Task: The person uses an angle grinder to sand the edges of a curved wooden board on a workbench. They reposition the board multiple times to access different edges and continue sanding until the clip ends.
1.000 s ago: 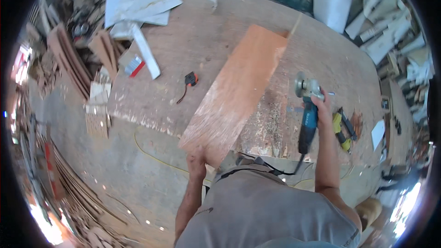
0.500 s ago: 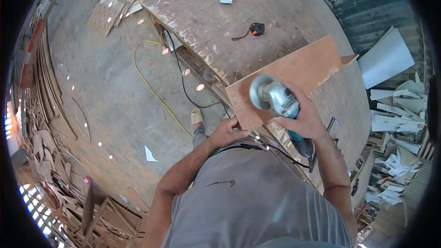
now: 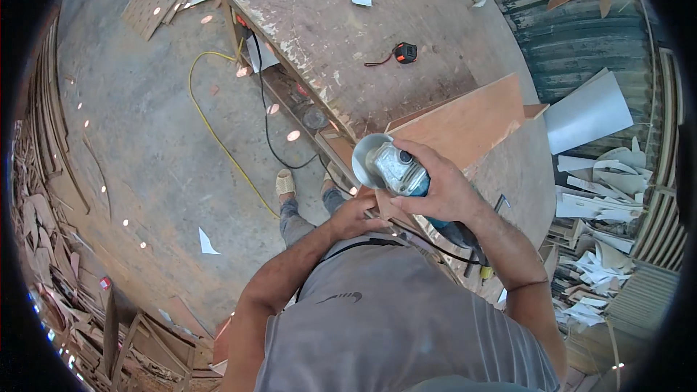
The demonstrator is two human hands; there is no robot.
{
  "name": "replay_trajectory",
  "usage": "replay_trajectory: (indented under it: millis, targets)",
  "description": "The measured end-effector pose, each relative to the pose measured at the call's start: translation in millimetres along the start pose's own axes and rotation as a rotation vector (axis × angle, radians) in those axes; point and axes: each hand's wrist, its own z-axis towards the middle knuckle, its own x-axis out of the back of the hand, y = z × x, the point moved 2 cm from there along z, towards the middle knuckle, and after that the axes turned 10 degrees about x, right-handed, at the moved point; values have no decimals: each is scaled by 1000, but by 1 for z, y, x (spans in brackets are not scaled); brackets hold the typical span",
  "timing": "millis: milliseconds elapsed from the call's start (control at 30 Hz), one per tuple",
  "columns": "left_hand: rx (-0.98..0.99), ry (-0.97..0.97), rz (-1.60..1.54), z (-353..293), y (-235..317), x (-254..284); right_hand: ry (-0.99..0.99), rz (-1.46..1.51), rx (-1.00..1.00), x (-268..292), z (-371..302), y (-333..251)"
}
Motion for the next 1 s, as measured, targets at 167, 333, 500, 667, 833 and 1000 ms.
replay_trajectory:
  millis: [167, 333, 500, 667, 833, 1000]
  targets:
    - [5, -6, -17, 3, -7, 1, 105, 129, -64, 20, -7, 35]
    - [99, 8, -94, 0, 0, 3, 281, 105, -222, 73, -17, 95]
    - [277, 12, -245, -4, 14, 11, 445, 223, -340, 114, -39, 137]
    - [217, 272, -549, 0, 50, -1, 234, 132, -63, 85, -28, 87]
    - [294, 687, -634, 33, 58, -24, 109, 102, -15, 67, -11, 81]
    - [217, 902, -722, 44, 48, -35, 234, 165, -118, 122, -20, 138]
